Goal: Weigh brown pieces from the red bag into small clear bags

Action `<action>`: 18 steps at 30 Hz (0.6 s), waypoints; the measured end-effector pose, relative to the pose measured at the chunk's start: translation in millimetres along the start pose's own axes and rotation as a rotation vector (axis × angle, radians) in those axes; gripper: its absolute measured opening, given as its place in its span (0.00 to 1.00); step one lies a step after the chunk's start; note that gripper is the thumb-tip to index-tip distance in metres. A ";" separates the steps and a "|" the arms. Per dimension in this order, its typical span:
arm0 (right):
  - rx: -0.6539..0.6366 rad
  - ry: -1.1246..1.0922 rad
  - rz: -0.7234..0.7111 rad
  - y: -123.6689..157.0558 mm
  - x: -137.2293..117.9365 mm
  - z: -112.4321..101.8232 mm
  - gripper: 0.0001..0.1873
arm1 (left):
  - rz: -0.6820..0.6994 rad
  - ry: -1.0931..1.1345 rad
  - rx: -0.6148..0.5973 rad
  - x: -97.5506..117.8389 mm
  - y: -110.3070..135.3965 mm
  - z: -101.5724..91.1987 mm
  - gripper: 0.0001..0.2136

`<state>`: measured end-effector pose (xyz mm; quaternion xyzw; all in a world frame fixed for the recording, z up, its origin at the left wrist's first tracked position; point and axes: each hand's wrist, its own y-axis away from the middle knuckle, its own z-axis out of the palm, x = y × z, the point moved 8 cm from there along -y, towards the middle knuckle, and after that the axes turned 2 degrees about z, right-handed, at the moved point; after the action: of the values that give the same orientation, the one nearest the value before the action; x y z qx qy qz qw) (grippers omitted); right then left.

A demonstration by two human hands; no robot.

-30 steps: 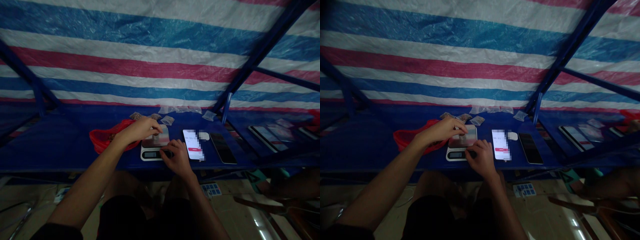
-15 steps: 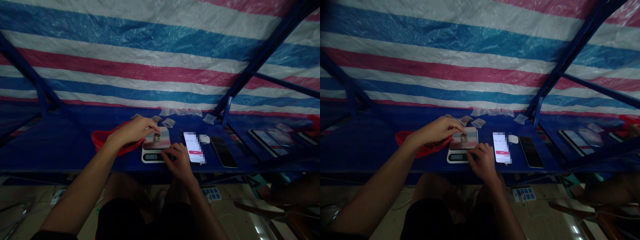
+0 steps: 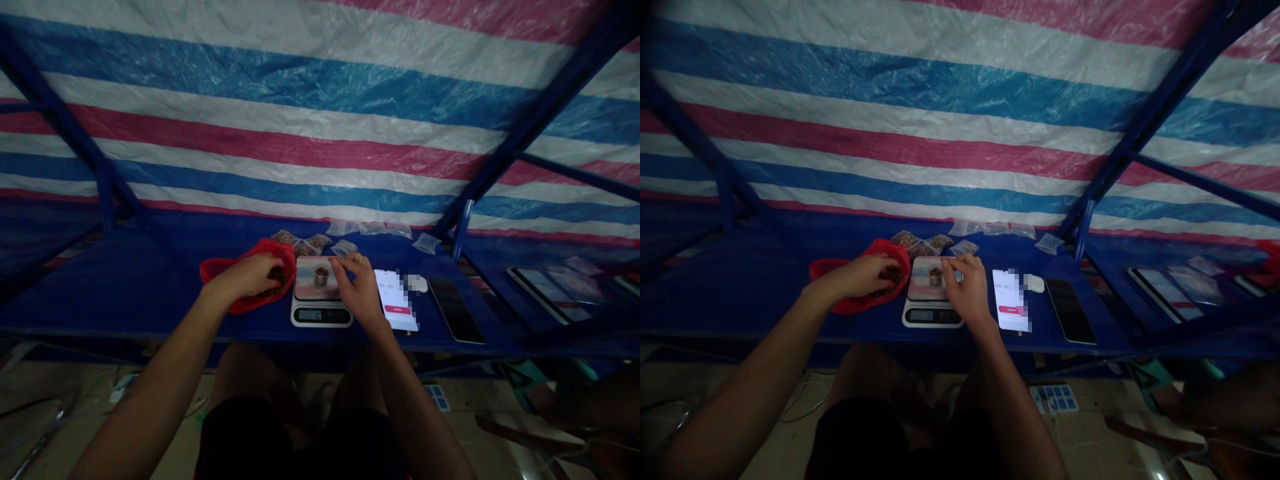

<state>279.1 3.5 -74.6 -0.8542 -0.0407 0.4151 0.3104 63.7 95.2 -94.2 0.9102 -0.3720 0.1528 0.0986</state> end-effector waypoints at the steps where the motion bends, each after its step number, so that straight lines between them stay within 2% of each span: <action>1: 0.028 -0.031 0.029 3.9 4.5 -1.9 0.16 | 0.004 -0.014 -0.003 0.7 -2.0 3.4 0.16; 5: 0.126 -0.113 0.130 26.0 24.8 -10.3 0.16 | 0.016 0.006 -0.021 -0.6 -6.1 11.4 0.13; 9: 0.163 -0.133 0.156 38.9 32.5 -14.9 0.15 | 0.015 0.015 -0.007 -6.6 -6.0 10.0 0.09; 14: 0.152 -0.168 0.174 39.3 32.5 -16.3 0.14 | 0.029 -0.016 -0.014 -2.0 -1.9 1.7 0.07; 18: 0.148 -0.203 0.197 39.3 34.2 -16.7 0.15 | -0.028 -0.002 -0.029 -1.2 5.0 -13.3 0.09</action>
<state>306.3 -25.2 -112.5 -0.7826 0.0430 0.5294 0.3248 56.6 96.3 -81.9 0.9140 -0.3613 0.1451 0.1138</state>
